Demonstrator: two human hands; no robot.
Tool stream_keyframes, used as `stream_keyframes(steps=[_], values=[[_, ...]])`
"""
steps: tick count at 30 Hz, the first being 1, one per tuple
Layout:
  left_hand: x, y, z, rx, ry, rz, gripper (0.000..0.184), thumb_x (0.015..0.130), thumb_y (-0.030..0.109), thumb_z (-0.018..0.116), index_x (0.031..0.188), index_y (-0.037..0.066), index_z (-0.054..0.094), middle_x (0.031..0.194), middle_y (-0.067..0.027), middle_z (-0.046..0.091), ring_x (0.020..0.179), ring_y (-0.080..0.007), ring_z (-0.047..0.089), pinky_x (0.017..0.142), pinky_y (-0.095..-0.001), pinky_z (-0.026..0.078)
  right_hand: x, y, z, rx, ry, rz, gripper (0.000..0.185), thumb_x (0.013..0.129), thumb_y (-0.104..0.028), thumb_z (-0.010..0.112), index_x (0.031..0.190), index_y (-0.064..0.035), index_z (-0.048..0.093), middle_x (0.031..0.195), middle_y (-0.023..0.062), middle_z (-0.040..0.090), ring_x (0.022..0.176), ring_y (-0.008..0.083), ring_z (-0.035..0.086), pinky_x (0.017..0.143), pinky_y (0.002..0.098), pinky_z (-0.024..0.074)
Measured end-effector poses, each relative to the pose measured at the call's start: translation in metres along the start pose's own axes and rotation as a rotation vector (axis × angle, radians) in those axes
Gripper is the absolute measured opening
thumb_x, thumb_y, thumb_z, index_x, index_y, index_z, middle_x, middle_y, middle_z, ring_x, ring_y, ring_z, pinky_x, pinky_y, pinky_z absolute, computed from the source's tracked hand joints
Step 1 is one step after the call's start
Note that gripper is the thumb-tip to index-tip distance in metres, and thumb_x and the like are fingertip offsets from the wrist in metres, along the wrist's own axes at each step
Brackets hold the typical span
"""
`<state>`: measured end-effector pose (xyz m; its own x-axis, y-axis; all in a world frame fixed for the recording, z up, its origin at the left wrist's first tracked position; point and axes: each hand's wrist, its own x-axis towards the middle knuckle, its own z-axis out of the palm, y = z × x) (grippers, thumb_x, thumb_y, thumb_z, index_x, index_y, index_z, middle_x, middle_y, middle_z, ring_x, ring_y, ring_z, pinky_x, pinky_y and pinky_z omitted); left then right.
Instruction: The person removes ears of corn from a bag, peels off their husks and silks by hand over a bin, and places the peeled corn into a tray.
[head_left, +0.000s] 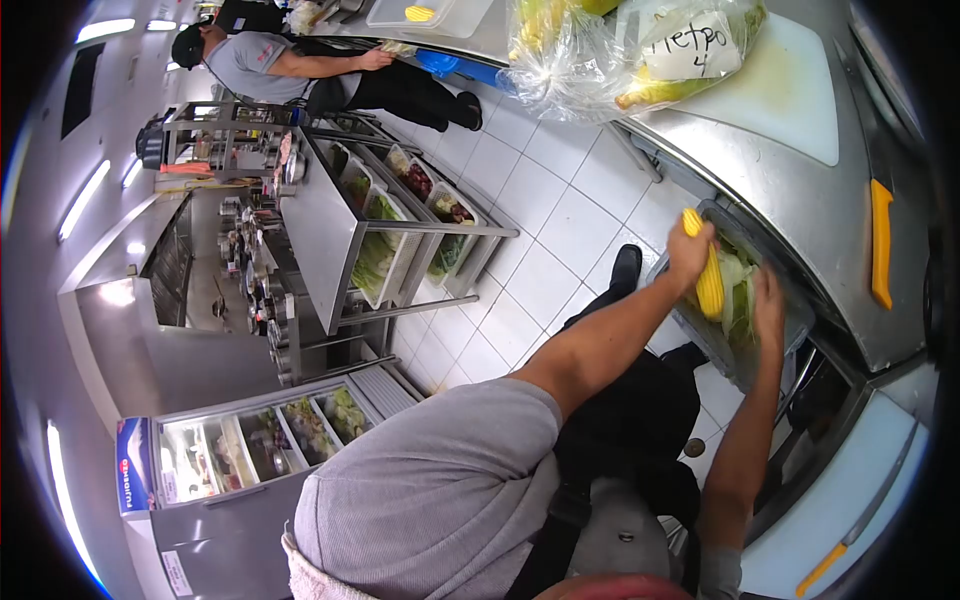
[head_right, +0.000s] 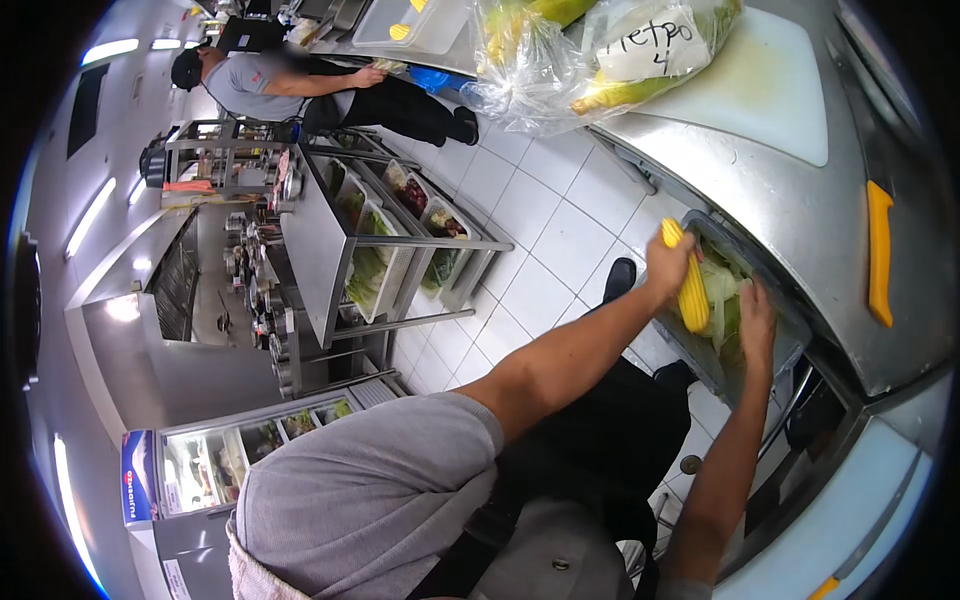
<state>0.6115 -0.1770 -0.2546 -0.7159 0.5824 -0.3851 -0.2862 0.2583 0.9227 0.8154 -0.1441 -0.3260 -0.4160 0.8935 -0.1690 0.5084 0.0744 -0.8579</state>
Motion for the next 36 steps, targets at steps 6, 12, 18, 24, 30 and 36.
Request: stream_keyframes(steps=[6, 12, 18, 24, 30, 36], values=[[-0.022, 0.014, 0.034, -0.291, 0.032, -0.407, 0.029, 0.093, 0.028, 0.063, 0.096, 0.0, 0.055, 0.068, -0.0152, 0.062, 0.06, -0.0249, 0.065, 0.055, -0.0371, 0.054, -0.028, -0.097, -0.016, 0.493, -0.293, 0.406, 0.044, 0.1, -0.049, 0.054, 0.105, -0.0057, 0.062, 0.076, 0.004, 0.059, 0.066, 0.012, 0.057, 0.057, 0.0283, 0.0457], [-0.016, 0.026, 0.02, -0.395, -0.149, -0.405, 0.033, 0.099, 0.035, 0.05, 0.096, 0.002, 0.05, 0.073, -0.0163, 0.061, 0.058, -0.03, 0.064, 0.053, -0.0422, 0.056, -0.08, -0.114, -0.052, 0.783, -0.391, 0.623, 0.036, 0.097, -0.041, 0.063, 0.113, -0.0089, 0.056, 0.069, 0.0057, 0.057, 0.041, 0.0098, 0.044, 0.036, 0.0224, 0.0321], [0.038, 0.023, -0.022, -0.508, -0.126, -0.446, 0.041, 0.105, 0.044, 0.04, 0.089, 0.006, 0.047, 0.073, -0.0163, 0.063, 0.055, -0.0285, 0.06, 0.058, -0.0441, 0.057, -0.14, -0.116, -0.105, 1.0, -0.338, 0.626, 0.035, 0.098, -0.04, 0.061, 0.116, -0.0103, 0.054, 0.072, 0.0098, 0.058, 0.044, 0.0103, 0.041, 0.039, 0.0237, 0.0335], [-0.125, 0.132, -0.011, 0.101, -0.487, 0.011, 0.053, 0.095, 0.037, 0.066, 0.127, -0.001, 0.046, 0.109, -0.0141, 0.063, 0.102, -0.0223, 0.062, 0.087, -0.0342, 0.05, -0.11, -0.213, -0.068, 0.857, -0.304, 0.304, 0.028, 0.099, -0.027, 0.059, 0.116, -0.0057, 0.055, 0.077, 0.0051, 0.058, 0.051, 0.0083, 0.045, 0.044, 0.0234, 0.0335], [-0.036, 0.297, -0.073, -0.235, -0.264, 0.312, 0.027, 0.094, 0.006, 0.066, 0.111, 0.001, 0.046, 0.086, -0.0107, 0.065, 0.065, -0.0231, 0.07, 0.056, -0.0348, 0.058, -0.058, -0.272, -0.049, 0.559, -0.495, 0.224, 0.016, 0.097, -0.013, 0.06, 0.106, -0.0004, 0.063, 0.08, 0.003, 0.061, 0.056, 0.0062, 0.047, 0.047, 0.0226, 0.0354], [0.158, 0.446, -0.169, -0.519, 0.083, 0.542, 0.04, 0.097, 0.018, 0.065, 0.129, 0.003, 0.045, 0.091, -0.0116, 0.063, 0.062, -0.022, 0.065, 0.057, -0.0355, 0.056, -0.034, -0.196, -0.008, 0.31, -0.239, 0.029, 0.028, 0.098, -0.015, 0.059, 0.119, 0.0022, 0.064, 0.087, 0.0062, 0.069, 0.074, 0.0109, 0.064, 0.066, 0.0245, 0.0517]])
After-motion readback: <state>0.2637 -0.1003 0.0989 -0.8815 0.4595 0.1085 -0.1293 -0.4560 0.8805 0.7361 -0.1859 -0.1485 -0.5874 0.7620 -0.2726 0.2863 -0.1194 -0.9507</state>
